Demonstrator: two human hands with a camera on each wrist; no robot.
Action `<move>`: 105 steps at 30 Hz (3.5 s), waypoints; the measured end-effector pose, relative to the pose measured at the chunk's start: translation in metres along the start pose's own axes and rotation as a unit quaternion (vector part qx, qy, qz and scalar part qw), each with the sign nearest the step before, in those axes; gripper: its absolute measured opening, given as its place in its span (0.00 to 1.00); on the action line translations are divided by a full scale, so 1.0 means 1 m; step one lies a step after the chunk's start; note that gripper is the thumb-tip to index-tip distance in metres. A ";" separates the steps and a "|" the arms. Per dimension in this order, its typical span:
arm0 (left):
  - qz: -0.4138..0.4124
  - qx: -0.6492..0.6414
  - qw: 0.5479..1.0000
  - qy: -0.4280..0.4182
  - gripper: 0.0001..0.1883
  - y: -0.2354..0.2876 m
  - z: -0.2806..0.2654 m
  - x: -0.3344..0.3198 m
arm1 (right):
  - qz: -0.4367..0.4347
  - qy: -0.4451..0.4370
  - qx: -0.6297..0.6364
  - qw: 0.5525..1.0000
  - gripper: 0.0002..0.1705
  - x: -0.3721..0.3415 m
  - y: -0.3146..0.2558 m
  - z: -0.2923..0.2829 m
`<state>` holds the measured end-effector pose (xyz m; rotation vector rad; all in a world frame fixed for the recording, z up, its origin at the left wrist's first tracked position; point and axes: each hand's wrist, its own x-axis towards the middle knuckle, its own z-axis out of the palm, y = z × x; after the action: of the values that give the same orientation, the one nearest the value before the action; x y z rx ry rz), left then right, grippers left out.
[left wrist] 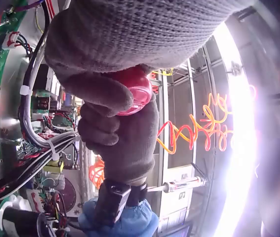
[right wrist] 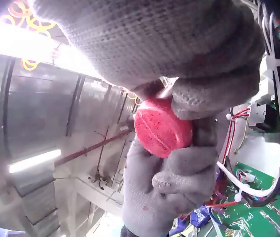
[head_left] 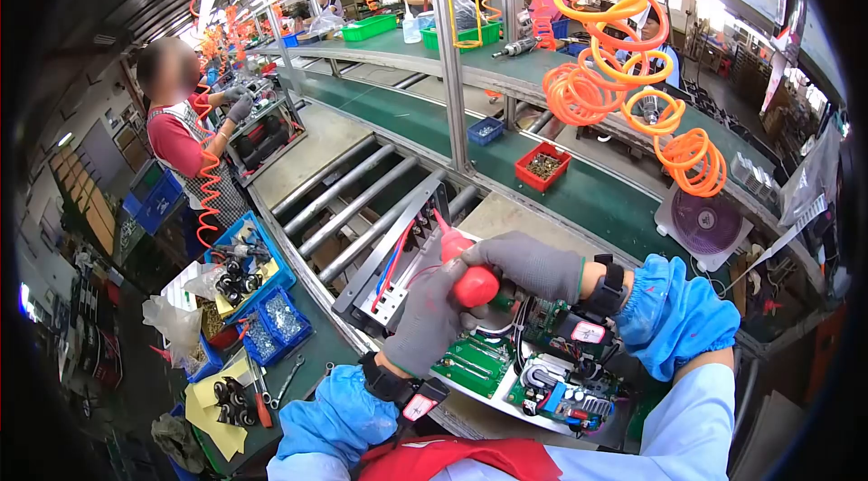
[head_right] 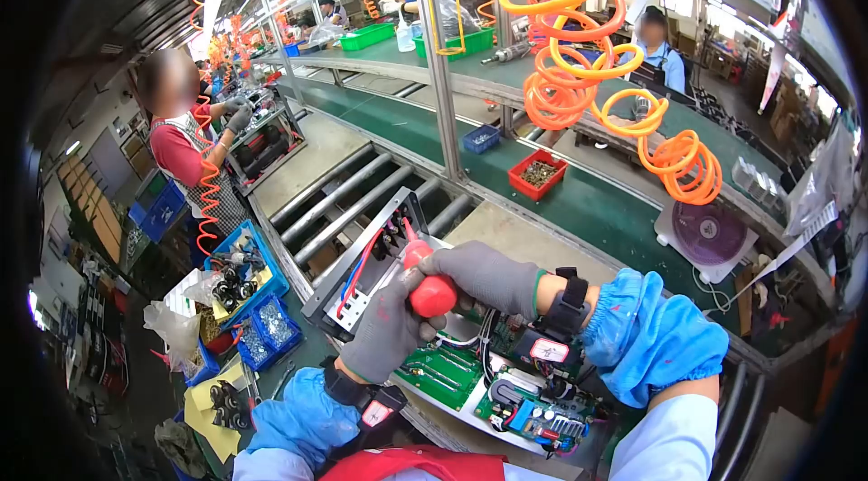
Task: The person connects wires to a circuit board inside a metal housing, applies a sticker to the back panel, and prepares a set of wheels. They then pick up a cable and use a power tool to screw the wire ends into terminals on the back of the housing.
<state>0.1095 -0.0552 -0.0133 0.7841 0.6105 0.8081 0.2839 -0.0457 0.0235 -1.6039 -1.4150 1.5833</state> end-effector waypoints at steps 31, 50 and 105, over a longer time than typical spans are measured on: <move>-0.038 -0.021 0.999 -0.002 0.19 -0.019 -0.027 -0.013 | -0.018 -0.052 0.007 0.998 0.22 0.007 0.010 0.014; -0.067 -0.028 0.997 -0.019 0.22 -0.015 -0.033 -0.033 | -0.007 -0.112 -0.012 0.994 0.23 -0.001 0.008 0.015; 0.051 0.912 0.355 0.200 0.34 0.046 -0.020 -0.010 | -0.134 -0.042 0.201 0.969 0.35 0.143 0.008 -0.033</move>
<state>0.0711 -0.0352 0.0144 2.7352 2.0062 -0.0416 0.2881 0.0876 -0.0377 -1.0757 -1.1944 1.6585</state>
